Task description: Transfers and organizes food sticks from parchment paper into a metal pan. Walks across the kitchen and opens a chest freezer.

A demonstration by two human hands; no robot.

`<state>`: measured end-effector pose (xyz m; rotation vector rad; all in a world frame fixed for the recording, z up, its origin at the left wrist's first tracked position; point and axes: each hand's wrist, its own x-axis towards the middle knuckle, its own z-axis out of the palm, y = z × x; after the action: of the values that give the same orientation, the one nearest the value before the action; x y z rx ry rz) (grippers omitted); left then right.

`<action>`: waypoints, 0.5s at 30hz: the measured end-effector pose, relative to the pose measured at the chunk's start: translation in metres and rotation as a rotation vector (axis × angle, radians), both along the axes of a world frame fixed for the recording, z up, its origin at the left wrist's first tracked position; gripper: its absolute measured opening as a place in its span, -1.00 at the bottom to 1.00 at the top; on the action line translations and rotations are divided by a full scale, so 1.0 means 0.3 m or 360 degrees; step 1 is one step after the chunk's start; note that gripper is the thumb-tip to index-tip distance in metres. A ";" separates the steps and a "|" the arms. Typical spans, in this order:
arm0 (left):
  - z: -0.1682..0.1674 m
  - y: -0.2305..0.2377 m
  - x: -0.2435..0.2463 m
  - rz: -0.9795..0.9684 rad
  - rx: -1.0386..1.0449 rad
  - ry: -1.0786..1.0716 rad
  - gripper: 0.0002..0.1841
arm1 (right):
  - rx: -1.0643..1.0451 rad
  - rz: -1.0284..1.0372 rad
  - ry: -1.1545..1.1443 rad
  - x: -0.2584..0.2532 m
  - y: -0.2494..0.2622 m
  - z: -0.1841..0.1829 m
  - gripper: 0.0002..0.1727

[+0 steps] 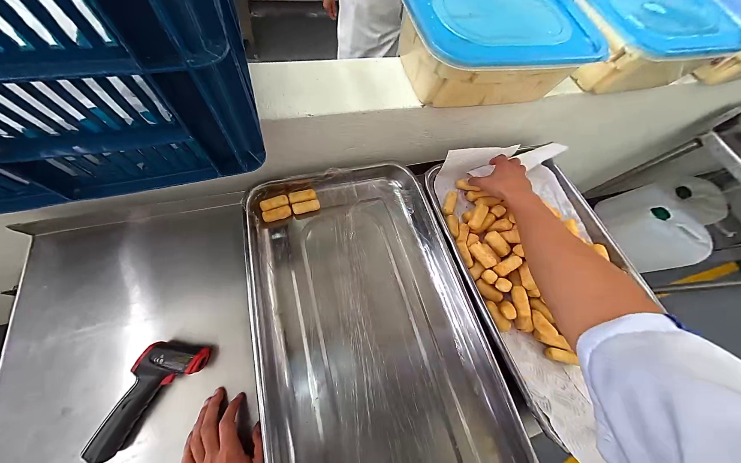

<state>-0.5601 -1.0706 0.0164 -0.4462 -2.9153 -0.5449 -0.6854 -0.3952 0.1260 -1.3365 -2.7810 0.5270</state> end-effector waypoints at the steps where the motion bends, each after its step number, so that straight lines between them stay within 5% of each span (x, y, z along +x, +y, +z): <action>1: -0.003 0.000 -0.001 -0.0002 0.0004 0.0003 -0.35 | -0.0049 -0.0058 0.0005 0.003 0.021 -0.006 0.00; 5: -0.006 -0.005 -0.003 0.0002 -0.0014 0.0009 -0.34 | -0.0016 -0.0090 0.0091 0.033 -0.007 0.065 -0.07; 8: -0.003 -0.004 -0.005 0.0006 -0.0022 0.0014 -0.35 | 0.0070 0.0007 -0.0385 0.086 -0.037 0.092 0.01; 10: 0.007 0.003 -0.005 0.0000 -0.0017 0.0012 -0.35 | 0.0052 0.0069 -0.0528 0.096 -0.029 0.064 0.10; 15: 0.009 0.002 -0.005 0.0004 -0.0023 0.0007 -0.35 | -0.0142 0.0156 -0.0232 -0.016 0.036 -0.070 0.27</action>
<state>-0.5616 -1.0701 0.0190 -0.4454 -2.9166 -0.5224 -0.6901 -0.3843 0.1049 -1.3104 -2.9875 0.5860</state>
